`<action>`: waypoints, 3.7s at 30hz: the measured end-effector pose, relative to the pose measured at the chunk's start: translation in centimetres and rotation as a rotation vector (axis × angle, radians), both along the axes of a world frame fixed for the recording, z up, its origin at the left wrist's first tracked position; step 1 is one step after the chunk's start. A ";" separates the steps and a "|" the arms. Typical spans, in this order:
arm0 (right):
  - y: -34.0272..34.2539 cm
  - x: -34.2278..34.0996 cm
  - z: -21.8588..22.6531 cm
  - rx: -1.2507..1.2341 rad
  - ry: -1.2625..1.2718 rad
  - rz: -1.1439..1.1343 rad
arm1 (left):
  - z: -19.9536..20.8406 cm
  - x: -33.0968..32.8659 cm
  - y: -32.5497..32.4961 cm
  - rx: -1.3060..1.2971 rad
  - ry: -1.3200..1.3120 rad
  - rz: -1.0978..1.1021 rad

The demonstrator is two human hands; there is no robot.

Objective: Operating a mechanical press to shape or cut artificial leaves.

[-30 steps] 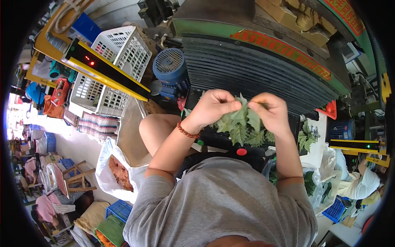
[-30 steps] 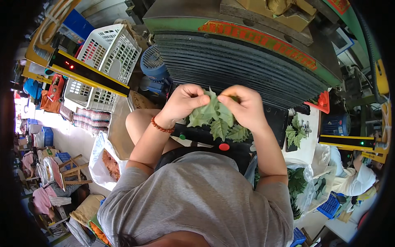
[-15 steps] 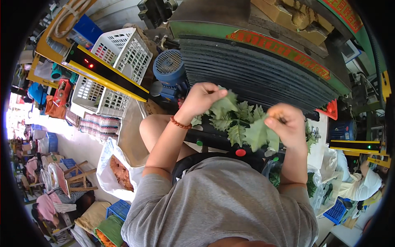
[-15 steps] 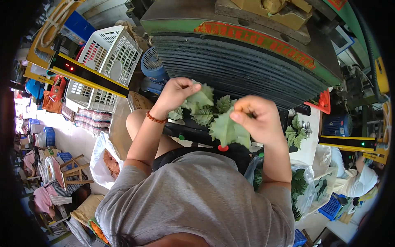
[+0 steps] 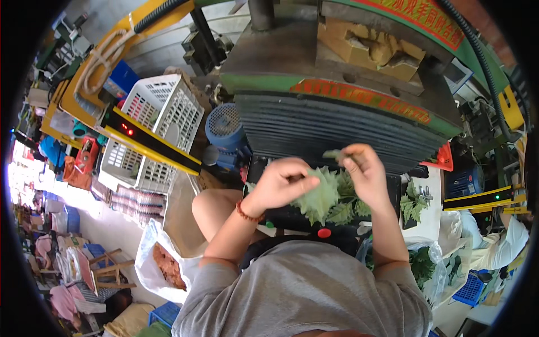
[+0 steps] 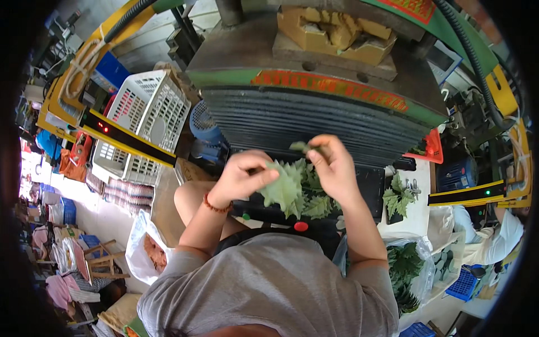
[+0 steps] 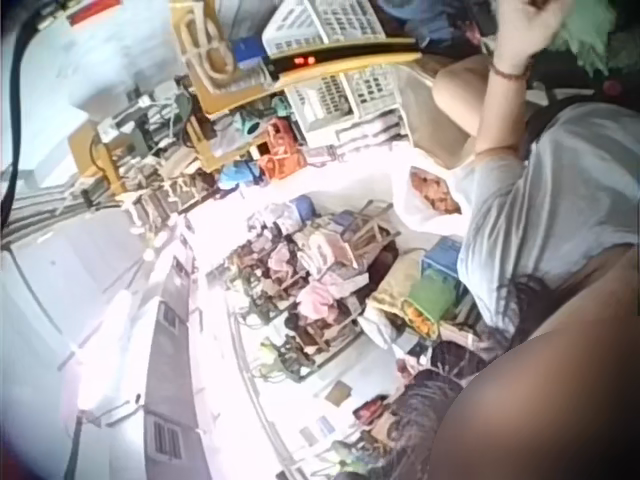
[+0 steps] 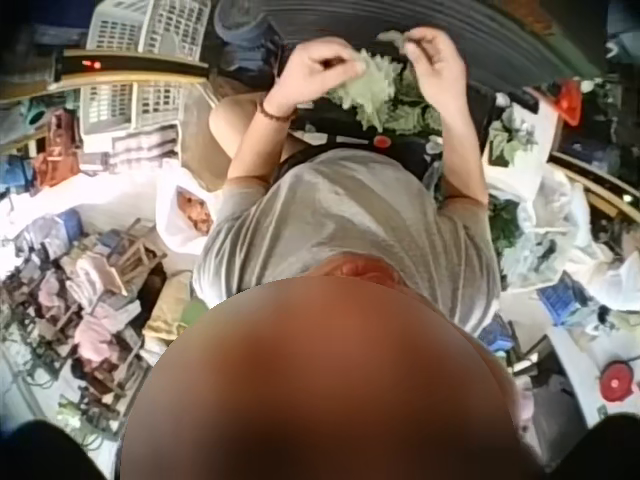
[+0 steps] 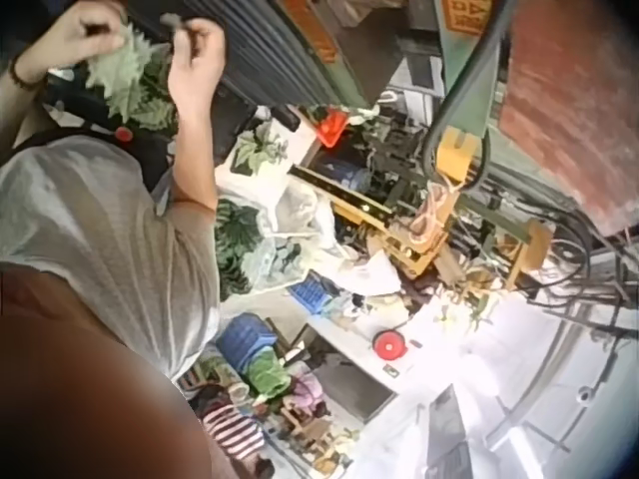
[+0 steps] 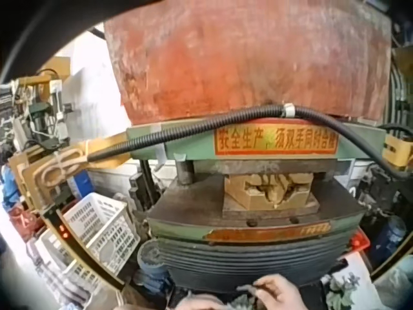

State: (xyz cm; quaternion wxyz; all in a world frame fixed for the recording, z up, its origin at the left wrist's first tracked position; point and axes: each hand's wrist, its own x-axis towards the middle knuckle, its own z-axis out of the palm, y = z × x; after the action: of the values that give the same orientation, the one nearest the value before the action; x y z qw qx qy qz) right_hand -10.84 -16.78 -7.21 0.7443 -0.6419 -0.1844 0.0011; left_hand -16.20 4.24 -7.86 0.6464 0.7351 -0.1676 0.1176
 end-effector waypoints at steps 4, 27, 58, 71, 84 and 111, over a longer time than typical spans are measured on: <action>-2.3 -0.5 0.8 -0.089 0.109 0.290 | 0.7 0.7 -0.7 0.130 0.003 0.003; 1.7 19.6 7.1 -0.709 -0.395 -0.299 | -0.3 6.9 1.1 0.009 0.210 0.051; 3.6 22.0 8.0 -0.854 -0.168 0.012 | -0.9 10.4 1.4 -0.411 0.156 0.279; 6.3 33.2 5.8 -1.153 -0.846 0.218 | -1.8 10.9 0.8 -0.637 0.115 0.286; 4.2 33.8 3.9 -1.275 -0.882 0.274 | -2.1 8.4 2.4 -0.530 0.192 0.248; 5.3 19.2 6.6 -1.215 -0.945 0.150 | -1.1 6.8 3.0 -0.239 0.231 0.152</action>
State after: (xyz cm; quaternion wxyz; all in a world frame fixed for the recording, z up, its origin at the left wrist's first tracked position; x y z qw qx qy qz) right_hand 8.34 -11.50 -0.61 0.1016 -0.8558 -0.4924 -0.1214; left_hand -9.42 7.27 -8.98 0.7335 0.6720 -0.0209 0.0999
